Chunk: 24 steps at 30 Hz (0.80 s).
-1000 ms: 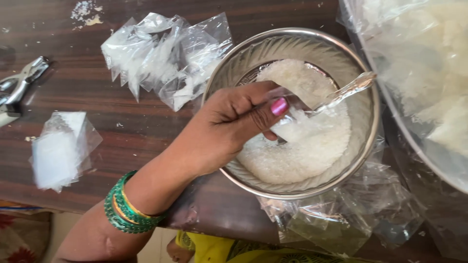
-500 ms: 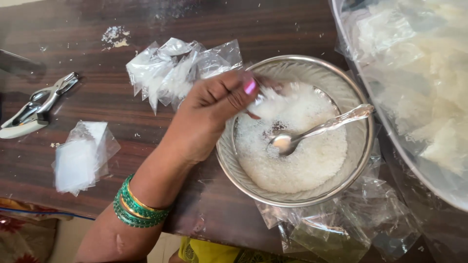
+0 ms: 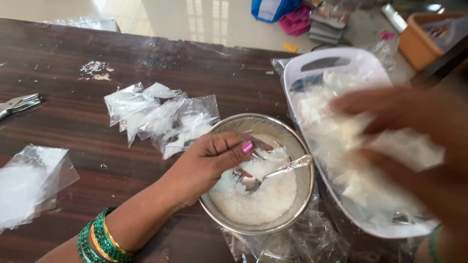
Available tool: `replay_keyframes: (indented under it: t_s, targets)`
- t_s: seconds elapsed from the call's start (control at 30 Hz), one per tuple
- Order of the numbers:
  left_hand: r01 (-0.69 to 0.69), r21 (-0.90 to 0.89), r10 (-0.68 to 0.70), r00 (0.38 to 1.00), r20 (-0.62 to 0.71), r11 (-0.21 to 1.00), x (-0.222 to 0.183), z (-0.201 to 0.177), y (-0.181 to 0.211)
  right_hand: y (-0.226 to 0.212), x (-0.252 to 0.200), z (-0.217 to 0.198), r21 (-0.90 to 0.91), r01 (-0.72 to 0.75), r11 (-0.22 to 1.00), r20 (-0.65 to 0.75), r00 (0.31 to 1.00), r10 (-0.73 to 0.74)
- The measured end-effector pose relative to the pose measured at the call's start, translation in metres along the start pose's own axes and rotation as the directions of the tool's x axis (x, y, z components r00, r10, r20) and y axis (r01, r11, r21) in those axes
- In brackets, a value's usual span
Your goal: Packaging white crystalline flakes into small plastic sachets using a spoon.
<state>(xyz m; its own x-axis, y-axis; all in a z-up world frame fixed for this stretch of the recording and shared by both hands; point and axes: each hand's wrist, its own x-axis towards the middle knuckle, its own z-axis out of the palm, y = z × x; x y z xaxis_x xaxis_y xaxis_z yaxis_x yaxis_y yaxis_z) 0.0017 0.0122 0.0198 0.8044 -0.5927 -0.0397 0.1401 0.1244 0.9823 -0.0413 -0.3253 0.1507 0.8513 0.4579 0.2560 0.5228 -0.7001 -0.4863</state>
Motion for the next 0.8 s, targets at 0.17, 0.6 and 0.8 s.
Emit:
replay_keyframes:
  t_s: [0.17,0.6,0.8]
  targets:
    - [0.037,-0.107,-0.031,0.998,0.056,0.994,-0.003,0.004,0.001,-0.047,0.036,0.064,-0.153,0.08,0.985,0.102,0.993,-0.065]
    - [0.095,-0.309,-0.068,0.993,0.095,0.946,0.001,0.009,-0.002,-0.038,0.046,0.077,-0.192,-0.003,0.981,0.134,0.991,0.029]
    - [0.099,-0.227,-0.109,0.993,-0.033,0.969,0.002,0.007,-0.009,-0.036,0.053,0.085,-0.331,-0.04,0.943,0.116,0.99,0.082]
